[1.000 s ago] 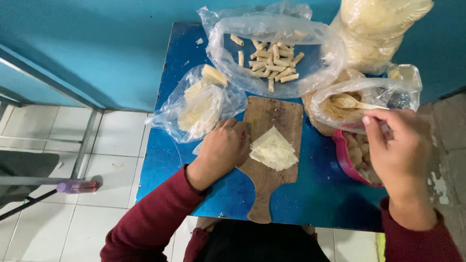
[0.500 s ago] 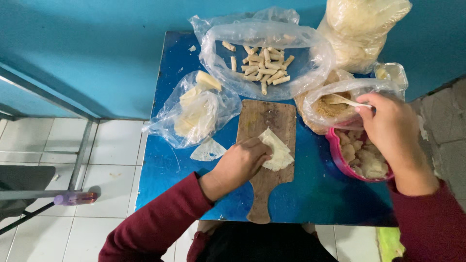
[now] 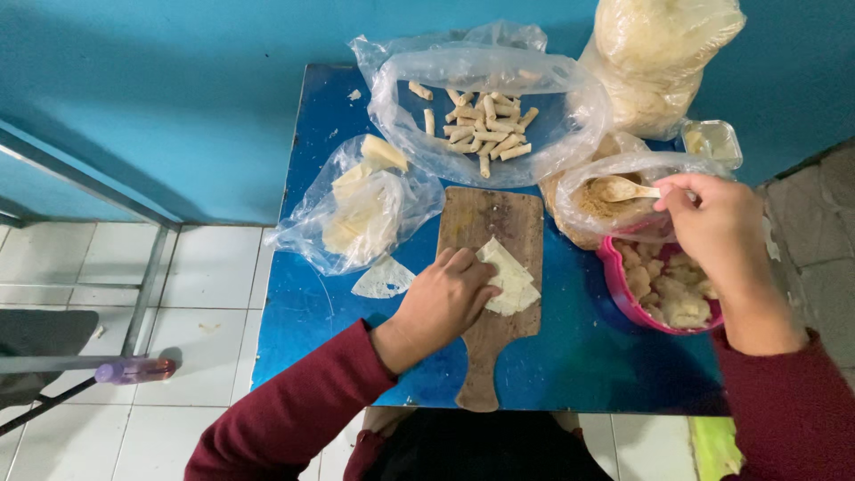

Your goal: The person places a flat dough sheet on a wooden board, spoons brown powder onto it, and folds the sheet over into a triangle, pressing the edges together. The folded pieces are set into a pink bowl, with finished folded pieces accumulating in a plastic bag on the table.

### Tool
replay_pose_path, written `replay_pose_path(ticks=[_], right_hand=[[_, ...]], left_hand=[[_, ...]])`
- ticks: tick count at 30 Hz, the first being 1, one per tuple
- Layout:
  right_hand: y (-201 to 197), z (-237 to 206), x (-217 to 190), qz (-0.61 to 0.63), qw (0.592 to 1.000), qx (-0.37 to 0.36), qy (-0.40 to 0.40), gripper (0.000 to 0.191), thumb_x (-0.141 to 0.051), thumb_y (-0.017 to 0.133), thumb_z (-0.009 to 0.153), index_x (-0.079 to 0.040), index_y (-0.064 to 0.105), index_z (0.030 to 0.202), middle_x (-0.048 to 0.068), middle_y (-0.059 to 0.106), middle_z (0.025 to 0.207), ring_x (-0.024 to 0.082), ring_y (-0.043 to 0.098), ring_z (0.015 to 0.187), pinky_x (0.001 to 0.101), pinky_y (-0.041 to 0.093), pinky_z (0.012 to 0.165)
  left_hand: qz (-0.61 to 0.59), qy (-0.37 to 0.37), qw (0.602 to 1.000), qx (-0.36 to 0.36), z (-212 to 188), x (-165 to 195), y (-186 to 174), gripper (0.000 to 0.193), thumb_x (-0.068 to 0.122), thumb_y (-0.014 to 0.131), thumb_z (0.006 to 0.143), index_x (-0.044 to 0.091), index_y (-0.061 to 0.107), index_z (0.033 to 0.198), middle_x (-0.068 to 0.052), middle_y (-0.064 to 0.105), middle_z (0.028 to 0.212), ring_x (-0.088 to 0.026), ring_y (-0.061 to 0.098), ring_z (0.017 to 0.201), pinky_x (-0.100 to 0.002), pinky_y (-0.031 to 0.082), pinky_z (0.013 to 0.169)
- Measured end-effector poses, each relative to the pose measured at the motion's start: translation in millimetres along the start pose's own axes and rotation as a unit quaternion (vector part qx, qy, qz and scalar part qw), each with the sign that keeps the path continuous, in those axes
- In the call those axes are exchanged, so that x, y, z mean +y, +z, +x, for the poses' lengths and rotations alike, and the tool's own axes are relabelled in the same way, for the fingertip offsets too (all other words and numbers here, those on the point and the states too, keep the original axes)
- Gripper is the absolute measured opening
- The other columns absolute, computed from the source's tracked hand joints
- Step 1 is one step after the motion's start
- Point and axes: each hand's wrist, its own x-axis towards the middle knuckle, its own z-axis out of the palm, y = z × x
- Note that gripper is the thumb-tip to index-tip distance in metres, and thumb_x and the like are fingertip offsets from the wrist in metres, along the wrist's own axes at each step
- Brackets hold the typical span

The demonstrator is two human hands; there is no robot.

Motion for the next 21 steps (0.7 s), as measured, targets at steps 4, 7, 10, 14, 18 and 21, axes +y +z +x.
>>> replay_pose_path(ticks=[4, 7, 10, 14, 18, 21], right_hand=[[-4.7, -0.8, -1.3, 0.076, 0.988, -0.011, 0.134, 0.018, -0.011, 0.064, 0.101, -0.004, 0.077, 0.112, 0.004, 0.075, 0.088, 0.006, 0.056, 0.062, 0.0244, 0.042, 0.052], [-8.6, -2.6, 2.3, 0.157, 0.973, -0.014, 0.169, 0.016, -0.012, 0.066, 0.101, -0.003, 0.076, 0.111, 0.003, 0.073, 0.089, 0.003, 0.053, 0.063, 0.0211, 0.038, 0.049], [-17.1, -12.2, 7.8, 0.197, 0.956, -0.019, 0.218, 0.017, -0.015, 0.067, 0.105, -0.004, 0.076, 0.113, 0.005, 0.068, 0.085, 0.006, 0.046, 0.057, 0.0244, 0.03, 0.042], [-23.2, -26.3, 9.1, 0.281, 0.948, -0.025, 0.145, 0.016, -0.01, 0.064, 0.106, 0.0, 0.073, 0.114, 0.004, 0.071, 0.092, 0.004, 0.053, 0.067, 0.0189, 0.04, 0.058], [-16.2, -45.0, -4.9, 0.315, 0.937, -0.083, 0.13, 0.018, -0.01, 0.063, 0.104, 0.001, 0.073, 0.115, 0.006, 0.072, 0.089, 0.005, 0.054, 0.065, 0.0188, 0.043, 0.059], [5.7, -63.4, -26.9, 0.29, 0.942, -0.117, 0.119, 0.019, -0.01, 0.065, 0.1, 0.0, 0.075, 0.113, 0.007, 0.073, 0.086, 0.006, 0.053, 0.062, 0.0203, 0.043, 0.056]], left_hand=[[0.001, -0.012, 1.0, 0.003, -0.5, 1.0, 1.6, 0.022, 0.026, 0.069, 0.095, 0.007, 0.071, 0.107, -0.009, 0.066, 0.102, -0.032, 0.062, 0.094, -0.04, 0.052, 0.083], [-0.009, -0.021, 1.0, 0.004, -0.1, 0.8, 2.2, 0.024, 0.028, 0.069, 0.095, 0.007, 0.072, 0.107, -0.009, 0.066, 0.103, -0.032, 0.062, 0.093, -0.04, 0.052, 0.082], [-0.014, -0.011, 1.0, 0.022, 1.0, 1.9, 1.4, 0.023, 0.027, 0.068, 0.098, 0.007, 0.071, 0.108, -0.008, 0.067, 0.104, -0.032, 0.063, 0.096, -0.041, 0.053, 0.085], [-0.03, -0.042, 0.998, 0.047, 1.5, 3.9, -4.7, 0.02, 0.022, 0.065, 0.099, 0.006, 0.07, 0.11, -0.012, 0.066, 0.106, -0.034, 0.064, 0.098, -0.042, 0.053, 0.085], [-0.004, -0.113, 0.993, 0.027, 1.9, 4.6, -14.1, 0.024, 0.022, 0.068, 0.095, 0.004, 0.068, 0.11, -0.013, 0.067, 0.102, -0.035, 0.064, 0.093, -0.044, 0.053, 0.081], [-0.004, -0.127, 0.992, 0.007, 1.3, 5.0, -20.5, 0.028, 0.022, 0.069, 0.091, 0.004, 0.067, 0.113, -0.013, 0.067, 0.102, -0.035, 0.064, 0.091, -0.044, 0.053, 0.078]])
